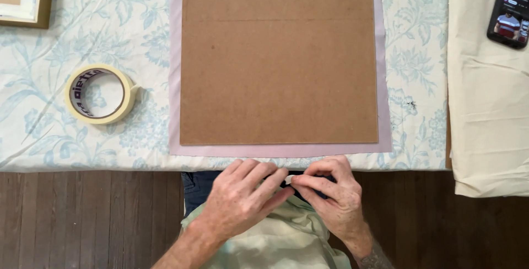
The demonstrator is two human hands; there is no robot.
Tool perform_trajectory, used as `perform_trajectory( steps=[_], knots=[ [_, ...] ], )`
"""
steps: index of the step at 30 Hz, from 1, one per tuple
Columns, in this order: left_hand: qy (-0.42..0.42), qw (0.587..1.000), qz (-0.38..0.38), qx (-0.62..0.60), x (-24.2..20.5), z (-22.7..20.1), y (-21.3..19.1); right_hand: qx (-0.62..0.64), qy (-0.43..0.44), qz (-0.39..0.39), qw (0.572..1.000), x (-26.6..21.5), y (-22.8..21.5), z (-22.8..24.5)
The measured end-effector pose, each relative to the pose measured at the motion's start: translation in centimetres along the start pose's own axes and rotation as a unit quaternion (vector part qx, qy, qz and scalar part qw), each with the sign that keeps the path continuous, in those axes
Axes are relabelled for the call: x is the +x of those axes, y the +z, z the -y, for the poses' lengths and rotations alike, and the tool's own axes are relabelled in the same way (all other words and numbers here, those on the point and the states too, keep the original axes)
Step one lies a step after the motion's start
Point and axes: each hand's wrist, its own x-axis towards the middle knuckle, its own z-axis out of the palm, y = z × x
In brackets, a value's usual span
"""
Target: Taping the edges of a piece of fabric to a cardboard backing to prepare it for framing.
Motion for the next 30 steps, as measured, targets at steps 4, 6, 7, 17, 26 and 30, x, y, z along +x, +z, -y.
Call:
perform_trajectory(
  steps=[4, 6, 7, 17, 26, 30],
  knots=[
    [0.048, 0.997, 0.020, -0.065, -0.5, 0.4, 1.1, 0.010, -0.036, 0.031, 0.999, 0.3, -0.4, -0.6],
    [0.052, 0.996, 0.023, -0.066, -0.4, 0.8, 0.8, 0.024, -0.042, 0.048, 0.998, 0.0, -0.6, -1.0],
    [0.056, 0.996, 0.024, -0.066, -0.2, 1.0, 0.7, 0.036, -0.050, 0.065, 0.996, -0.1, -0.7, -1.3],
    [0.035, 0.996, 0.018, -0.077, -0.2, 1.0, 0.8, -0.013, -0.047, 0.051, 0.998, -0.1, -0.7, -1.8],
    [0.049, 0.995, 0.025, -0.086, -0.6, 1.2, 0.8, -0.056, -0.076, 0.040, 0.995, -0.7, -0.3, -2.0],
    [0.048, 0.997, 0.025, -0.060, -0.3, 1.6, 0.9, -0.075, -0.109, 0.011, 0.991, -0.9, -0.2, -2.3]
  ],
)
